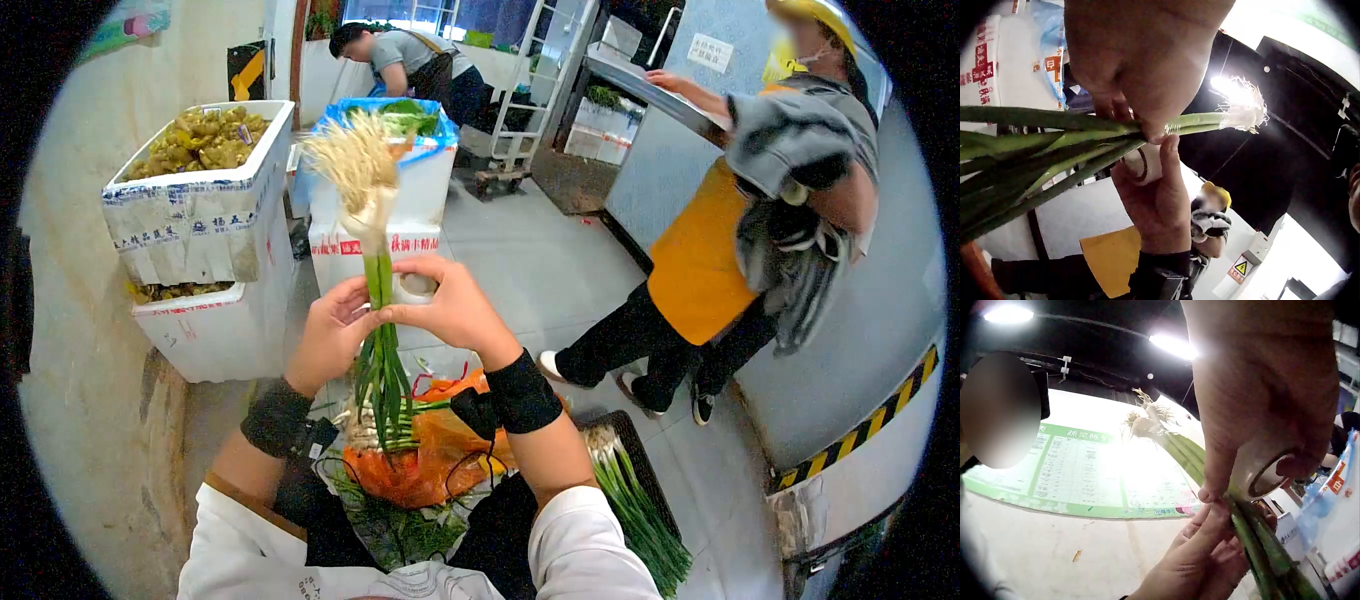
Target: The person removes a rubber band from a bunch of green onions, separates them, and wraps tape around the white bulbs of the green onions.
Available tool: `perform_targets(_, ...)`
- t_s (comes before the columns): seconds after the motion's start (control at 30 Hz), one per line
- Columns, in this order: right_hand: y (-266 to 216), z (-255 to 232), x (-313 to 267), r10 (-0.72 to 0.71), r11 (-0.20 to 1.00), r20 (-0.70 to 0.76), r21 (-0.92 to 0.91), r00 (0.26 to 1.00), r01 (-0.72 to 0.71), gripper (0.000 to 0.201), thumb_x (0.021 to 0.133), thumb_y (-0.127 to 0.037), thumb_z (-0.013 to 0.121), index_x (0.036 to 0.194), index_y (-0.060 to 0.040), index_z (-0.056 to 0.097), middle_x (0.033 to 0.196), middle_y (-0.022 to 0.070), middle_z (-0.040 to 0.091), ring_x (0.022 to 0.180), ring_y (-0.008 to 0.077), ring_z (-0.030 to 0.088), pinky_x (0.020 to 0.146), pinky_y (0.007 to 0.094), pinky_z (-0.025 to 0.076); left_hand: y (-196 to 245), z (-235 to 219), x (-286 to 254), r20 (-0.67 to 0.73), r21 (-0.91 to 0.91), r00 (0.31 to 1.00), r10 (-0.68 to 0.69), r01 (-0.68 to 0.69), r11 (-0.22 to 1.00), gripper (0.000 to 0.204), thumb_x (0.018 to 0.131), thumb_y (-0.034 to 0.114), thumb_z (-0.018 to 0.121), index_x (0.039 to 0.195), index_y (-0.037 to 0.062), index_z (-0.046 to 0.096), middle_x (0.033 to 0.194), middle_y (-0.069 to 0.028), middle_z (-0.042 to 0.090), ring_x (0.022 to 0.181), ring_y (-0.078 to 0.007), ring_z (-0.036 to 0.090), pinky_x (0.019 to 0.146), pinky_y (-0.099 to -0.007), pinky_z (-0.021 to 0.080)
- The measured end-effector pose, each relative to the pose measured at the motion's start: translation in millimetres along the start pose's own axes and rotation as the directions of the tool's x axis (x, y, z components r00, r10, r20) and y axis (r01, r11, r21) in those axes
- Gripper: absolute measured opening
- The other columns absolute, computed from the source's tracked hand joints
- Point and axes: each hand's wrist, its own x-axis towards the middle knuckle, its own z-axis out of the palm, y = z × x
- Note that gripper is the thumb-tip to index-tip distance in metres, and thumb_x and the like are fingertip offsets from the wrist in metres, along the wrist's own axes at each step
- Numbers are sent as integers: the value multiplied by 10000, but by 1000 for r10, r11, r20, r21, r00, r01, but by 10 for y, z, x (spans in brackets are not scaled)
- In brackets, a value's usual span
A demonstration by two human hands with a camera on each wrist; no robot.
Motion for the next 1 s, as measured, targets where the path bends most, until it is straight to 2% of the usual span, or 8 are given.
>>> perform_targets(0.1,-56,-43,5,64,998,87,21,994,-66,541,739,-212,883,1202,1,700,1154,132,717,1074,192,650,966,342,488,-8,-35,-4,18,-28,1000,4,-4,1000,406,955,-60,601,1347,-64,495,1273,-127,618,1156,-182,621,998,-325,509)
perform_targets(0.27,-67,-46,8,171,978,19,119,985,-172,554,721,-202,890,1210,-18,706,1153,132,719,1066,168,640,962,333,487,42,-17,5,13,-9,999,-38,39,999,376,968,-39,593,1334,-54,513,1237,-107,639,1147,-167,617,992,-308,489)
perform_targets(0.43,-47,-3,8,106,994,-35,25,994,-105,593,664,-186,911,1198,-21,714,1152,137,720,1060,186,651,970,339,485,-53,-3,-16,82,-52,995,-49,54,997,410,973,-11,599,1372,-22,507,1177,-65,621,1089,-158,614,972,-304,475)
perform_targets(0.5,-32,-18,6,78,994,-109,-70,991,-86,598,645,-171,916,1188,-18,716,1148,135,722,1057,191,656,972,335,484,-78,-1,-14,157,-58,987,39,-30,998,418,970,-4,608,1375,-19,504,1159,-63,577,1079,-162,608,968,-310,479)
perform_targets(0.57,31,0,29,97,995,-81,-24,992,-99,597,633,-159,919,1172,-1,716,1120,122,729,1057,176,650,970,330,483,-92,-36,0,128,-18,984,122,-120,993,435,963,7,629,1378,-21,502,1164,-69,541,1075,-163,602,959,-310,486)
perform_targets(0.67,100,29,16,141,988,-70,67,988,-136,579,642,-136,913,1164,13,712,1094,99,731,1058,152,641,947,315,491,-62,-66,-6,196,-71,981,-6,20,997,415,971,-10,616,1373,-11,516,1213,-57,601,1135,-128,588,976,-305,488)
perform_targets(0.77,-52,38,-4,174,984,-62,48,983,-171,565,658,-121,911,1166,20,707,1058,73,727,1053,126,631,914,297,500,-3,-28,2,106,-169,993,-51,68,983,394,985,2,601,1365,-8,499,1211,-74,624,1151,-143,596,1000,-313,484)
perform_targets(1.0,-30,57,29,138,953,-24,275,990,-127,542,750,-60,876,1234,27,650,1141,70,682,1017,114,613,895,287,514,32,-87,10,107,-148,994,-7,22,989,313,1020,27,543,1323,-5,473,1243,-85,613,1194,-171,594,1058,-335,455)
